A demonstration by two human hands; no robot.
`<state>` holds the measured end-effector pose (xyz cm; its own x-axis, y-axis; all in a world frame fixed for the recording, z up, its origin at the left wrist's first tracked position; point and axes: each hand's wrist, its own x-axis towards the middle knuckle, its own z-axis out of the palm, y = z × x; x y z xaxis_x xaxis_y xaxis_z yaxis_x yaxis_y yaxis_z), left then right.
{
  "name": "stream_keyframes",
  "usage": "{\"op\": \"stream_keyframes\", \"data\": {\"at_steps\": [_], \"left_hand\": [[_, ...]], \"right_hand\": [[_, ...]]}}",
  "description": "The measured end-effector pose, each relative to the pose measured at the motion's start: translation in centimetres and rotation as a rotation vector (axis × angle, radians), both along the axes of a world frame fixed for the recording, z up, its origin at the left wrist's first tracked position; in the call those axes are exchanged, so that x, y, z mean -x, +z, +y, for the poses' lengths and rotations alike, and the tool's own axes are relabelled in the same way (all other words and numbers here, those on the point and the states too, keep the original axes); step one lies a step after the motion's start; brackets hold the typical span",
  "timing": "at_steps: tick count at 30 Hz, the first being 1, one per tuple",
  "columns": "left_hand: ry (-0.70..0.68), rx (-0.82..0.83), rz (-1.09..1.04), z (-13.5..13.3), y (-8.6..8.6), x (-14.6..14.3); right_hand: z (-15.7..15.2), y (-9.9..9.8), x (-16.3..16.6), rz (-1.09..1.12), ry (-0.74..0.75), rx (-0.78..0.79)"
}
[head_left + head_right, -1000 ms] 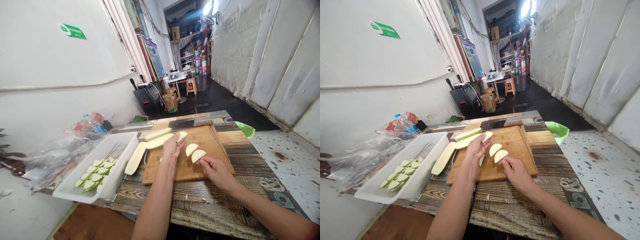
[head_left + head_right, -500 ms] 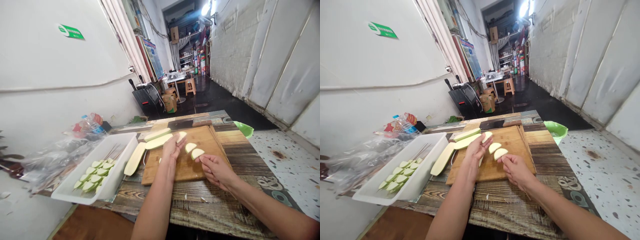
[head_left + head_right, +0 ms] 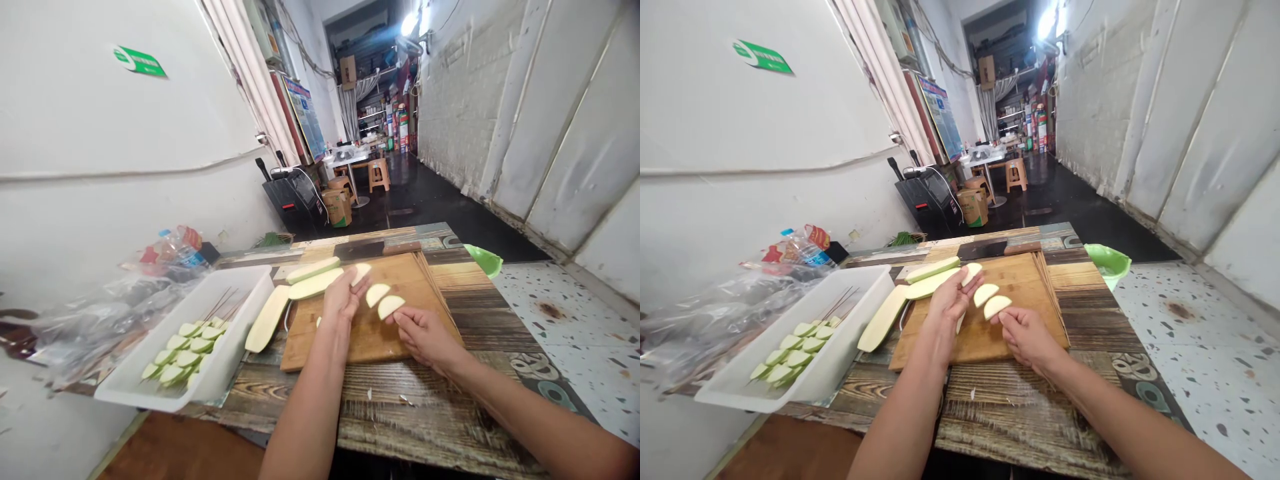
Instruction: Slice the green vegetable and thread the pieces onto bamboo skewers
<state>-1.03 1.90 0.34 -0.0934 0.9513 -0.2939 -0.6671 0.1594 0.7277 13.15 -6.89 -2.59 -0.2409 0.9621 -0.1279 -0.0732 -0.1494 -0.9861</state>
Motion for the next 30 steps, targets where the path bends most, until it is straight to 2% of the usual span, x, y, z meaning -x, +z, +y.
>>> {"op": "stream_keyframes", "data": {"at_steps": [3, 5, 10, 12, 15, 18, 22, 25, 27, 30], "left_hand": [[0.002, 0.002, -0.004, 0.1, 0.0, 0.1], [0.006, 0.005, 0.0, 0.1, -0.1, 0.0], [0.005, -0.018, 0.039, -0.4, -0.2, -0.7], [-0.001, -0.023, 0.051, -0.7, 0.0, -1.1], [-0.007, -0.024, 0.069, -1.1, 0.3, -1.4], [-0.018, -0.008, 0.071, -1.1, 0.4, -1.4], [-0.049, -0.022, 0.087, -0.6, -0.5, -1.4], [-0.065, -0.044, 0.105, -0.6, -1.0, -1.7], [-0.073, -0.04, 0.12, -0.9, -0.5, -2.1], [-0.098, -0.04, 0.204, -2.0, 1.5, -2.0]], "right_hand": [[0.1, 0.3, -0.1, 0.146, 0.069, 0.101], [0.2, 0.2, -0.2, 0.062, 0.037, 0.036], [0.2, -0.5, -0.2, -0.523, -0.138, -0.497], [0.2, -0.8, -0.2, -0.668, -0.176, -0.591], [0.4, -0.8, -0.3, -0.676, -0.18, -0.585], [0.6, -0.8, -0.5, -0.533, -0.157, -0.507], [0.8, -0.8, -0.5, -0.344, -0.132, -0.378], [0.9, -0.9, -0.4, -0.305, -0.145, -0.364], [0.9, -1.0, -0.4, -0.316, -0.152, -0.376], [1.2, -1.4, -0.8, -0.358, -0.194, -0.418]]}}
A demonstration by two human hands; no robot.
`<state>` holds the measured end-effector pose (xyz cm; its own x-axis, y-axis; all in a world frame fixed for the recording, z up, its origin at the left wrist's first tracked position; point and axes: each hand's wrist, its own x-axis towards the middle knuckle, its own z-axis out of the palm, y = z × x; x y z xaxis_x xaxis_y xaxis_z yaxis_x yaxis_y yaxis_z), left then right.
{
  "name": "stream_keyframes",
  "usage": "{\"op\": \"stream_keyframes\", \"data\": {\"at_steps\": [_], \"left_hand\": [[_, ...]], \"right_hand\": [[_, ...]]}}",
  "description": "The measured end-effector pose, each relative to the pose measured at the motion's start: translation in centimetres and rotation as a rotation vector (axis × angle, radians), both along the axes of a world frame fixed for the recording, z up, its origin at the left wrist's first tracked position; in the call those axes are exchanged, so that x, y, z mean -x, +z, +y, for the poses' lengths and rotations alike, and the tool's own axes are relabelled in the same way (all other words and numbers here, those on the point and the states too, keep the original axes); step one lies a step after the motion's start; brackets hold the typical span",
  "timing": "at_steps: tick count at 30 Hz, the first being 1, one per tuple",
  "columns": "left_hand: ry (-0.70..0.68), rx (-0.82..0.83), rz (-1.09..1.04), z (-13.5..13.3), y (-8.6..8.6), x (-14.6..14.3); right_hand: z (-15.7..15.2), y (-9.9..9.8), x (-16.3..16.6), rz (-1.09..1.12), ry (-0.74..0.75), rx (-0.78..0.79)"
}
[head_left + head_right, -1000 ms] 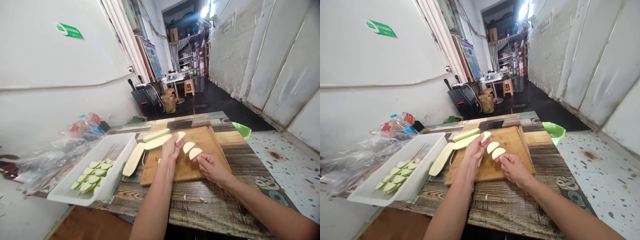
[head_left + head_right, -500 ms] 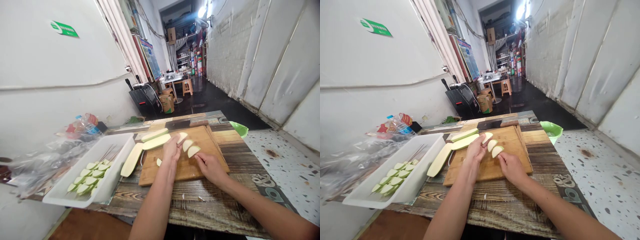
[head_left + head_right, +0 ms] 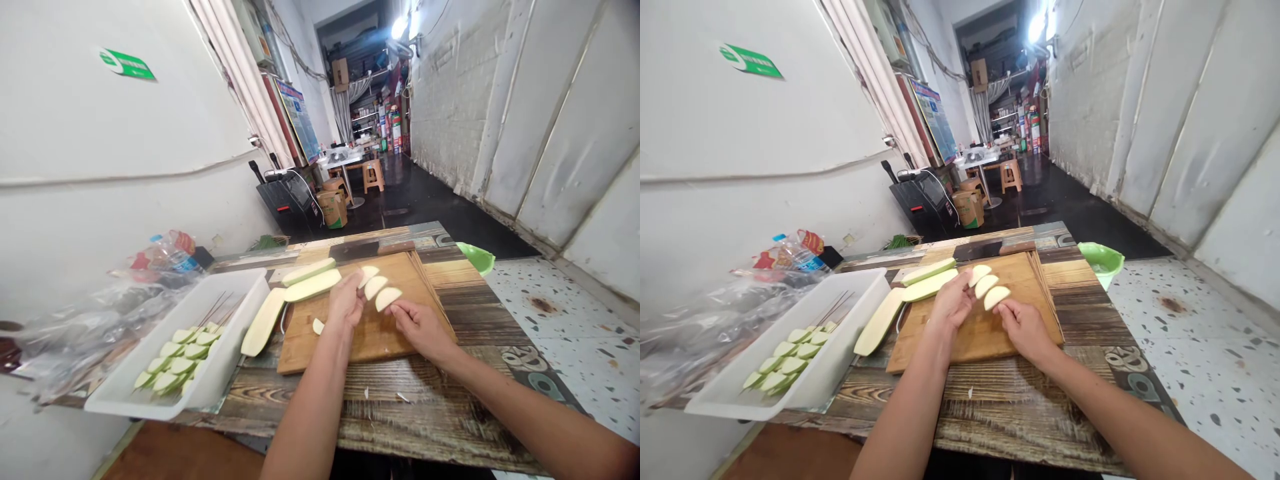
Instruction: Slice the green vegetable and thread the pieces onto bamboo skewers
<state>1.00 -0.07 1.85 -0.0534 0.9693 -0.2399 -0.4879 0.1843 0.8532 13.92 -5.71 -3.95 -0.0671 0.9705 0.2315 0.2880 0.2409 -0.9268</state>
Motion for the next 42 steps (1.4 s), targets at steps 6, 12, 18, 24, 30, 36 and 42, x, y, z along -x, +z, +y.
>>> {"op": "stream_keyframes", "data": {"at_steps": [6, 12, 18, 24, 30, 36, 42], "left_hand": [[0.196, -0.227, 0.694, -2.1, 2.9, 4.7], [-0.153, -0.332, 1.526, -4.2, 0.0, 9.5], [-0.574, -0.683, 1.704, -2.9, -1.8, 10.3], [-0.63, -0.697, 1.633, -0.4, -2.5, 10.0], [-0.534, -0.721, 1.588, 0.3, -2.2, 9.2], [-0.515, -0.79, 1.603, 1.2, -1.6, 9.4], [-0.428, -0.618, 1.469, 0.5, -0.8, 9.6]], "right_hand": [[0.7, -0.8, -1.6, -0.042, -0.176, -0.034], [0.4, 0.0, -1.4, -0.03, -0.215, -0.011], [0.2, 0.1, -1.3, -0.028, -0.195, 0.012], [0.4, -0.2, -1.5, -0.038, -0.196, 0.016], [0.4, -0.2, -1.4, -0.007, -0.193, 0.026], [0.4, -0.2, -1.4, 0.002, -0.189, 0.046], [0.4, -0.3, -1.5, 0.009, -0.182, 0.05]]}}
